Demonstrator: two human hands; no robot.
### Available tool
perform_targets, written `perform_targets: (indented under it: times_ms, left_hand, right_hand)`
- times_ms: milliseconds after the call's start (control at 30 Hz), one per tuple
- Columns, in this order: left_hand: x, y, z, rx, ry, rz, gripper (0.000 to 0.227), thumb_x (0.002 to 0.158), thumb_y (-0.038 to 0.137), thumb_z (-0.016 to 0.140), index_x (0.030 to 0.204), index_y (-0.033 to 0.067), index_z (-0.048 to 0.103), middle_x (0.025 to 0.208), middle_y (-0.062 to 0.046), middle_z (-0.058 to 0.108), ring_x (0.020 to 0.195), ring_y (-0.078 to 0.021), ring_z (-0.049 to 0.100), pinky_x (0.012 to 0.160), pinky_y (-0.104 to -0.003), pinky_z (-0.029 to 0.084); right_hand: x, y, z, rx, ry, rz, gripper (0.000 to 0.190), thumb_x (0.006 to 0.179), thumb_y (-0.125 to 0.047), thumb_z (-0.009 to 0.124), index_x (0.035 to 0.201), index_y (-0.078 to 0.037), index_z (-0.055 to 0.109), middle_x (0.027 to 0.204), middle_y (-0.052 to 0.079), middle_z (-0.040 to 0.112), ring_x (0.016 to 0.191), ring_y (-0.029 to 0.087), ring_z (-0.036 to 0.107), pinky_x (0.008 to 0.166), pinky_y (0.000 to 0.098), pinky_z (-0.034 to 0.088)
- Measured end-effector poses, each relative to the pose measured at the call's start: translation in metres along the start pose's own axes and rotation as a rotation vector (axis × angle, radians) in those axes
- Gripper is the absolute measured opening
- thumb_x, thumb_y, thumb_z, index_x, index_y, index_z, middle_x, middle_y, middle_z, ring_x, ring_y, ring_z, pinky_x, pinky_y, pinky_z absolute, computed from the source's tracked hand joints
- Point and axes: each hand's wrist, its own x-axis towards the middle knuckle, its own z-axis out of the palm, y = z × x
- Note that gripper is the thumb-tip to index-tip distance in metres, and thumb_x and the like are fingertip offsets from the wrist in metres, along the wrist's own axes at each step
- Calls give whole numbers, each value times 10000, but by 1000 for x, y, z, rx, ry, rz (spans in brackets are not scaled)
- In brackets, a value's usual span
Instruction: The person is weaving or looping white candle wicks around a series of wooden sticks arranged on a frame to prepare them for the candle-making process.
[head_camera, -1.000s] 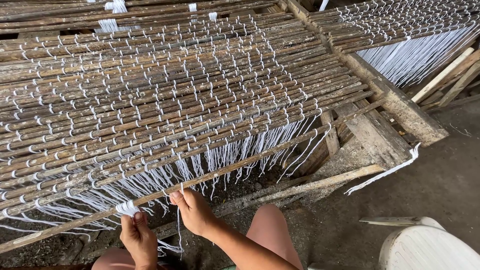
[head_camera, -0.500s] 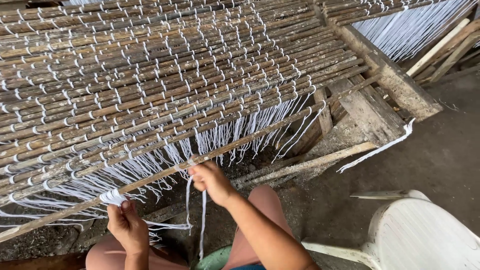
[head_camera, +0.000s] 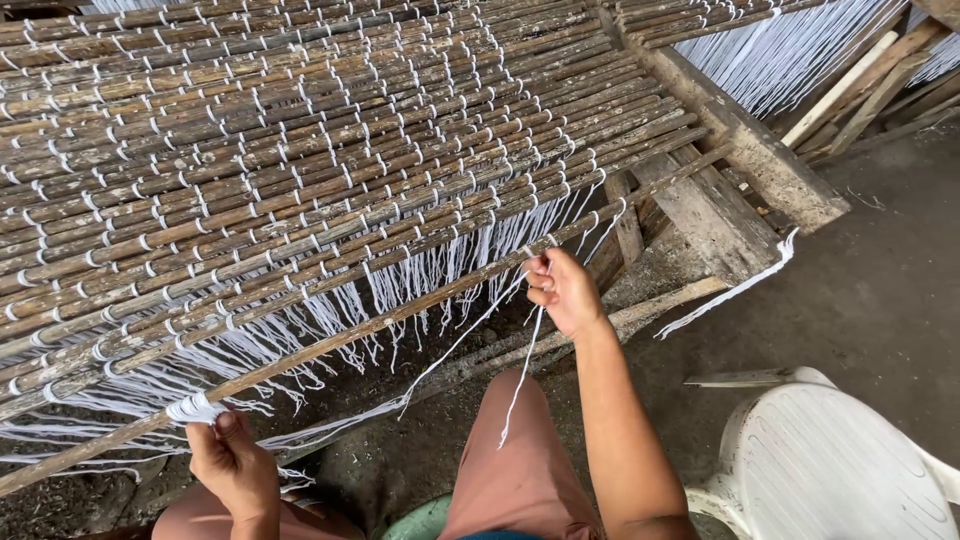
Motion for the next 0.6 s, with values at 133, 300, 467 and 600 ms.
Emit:
perform_targets:
  times_ms: [133,300,467,600]
  left_hand:
    - [0,2,-2,8,-27,4,206,1252,163,462,1075,59,472,939,-76,577,818,-136,485,725,-300,431]
    - [0,3,-5,-4,-31,5,211,1250,167,466,1073,54,484,958,-76,584,846,-122,488,758,-296,463]
    - [1,8,-6,37,-31,20,240,1244,154,452,1019,69,449,843,-50,512,759,-117,408,699,-287,385]
    - [1,13,-4,41,-29,25,255,1241,142,447,997,72,430,830,-47,494,751,-119,384,687,-287,357]
  right_hand:
    - [4,-7,-5,-18,33,-14,195,998,-224,440,835,-129,492,784,4,480,576,65,319,433,195,255]
    - [15,1,-14,119,57,-29,106,948,-203,424,862,-142,429,829,42,500,615,99,363,424,206,253]
    - [15,1,-9,140,63,-31,198,992,-260,381,840,-141,423,806,66,517,617,115,380,437,210,259]
    - [21,14,-8,118,119,-92,334,1051,-321,311,995,-85,541,776,67,509,611,121,384,443,217,265]
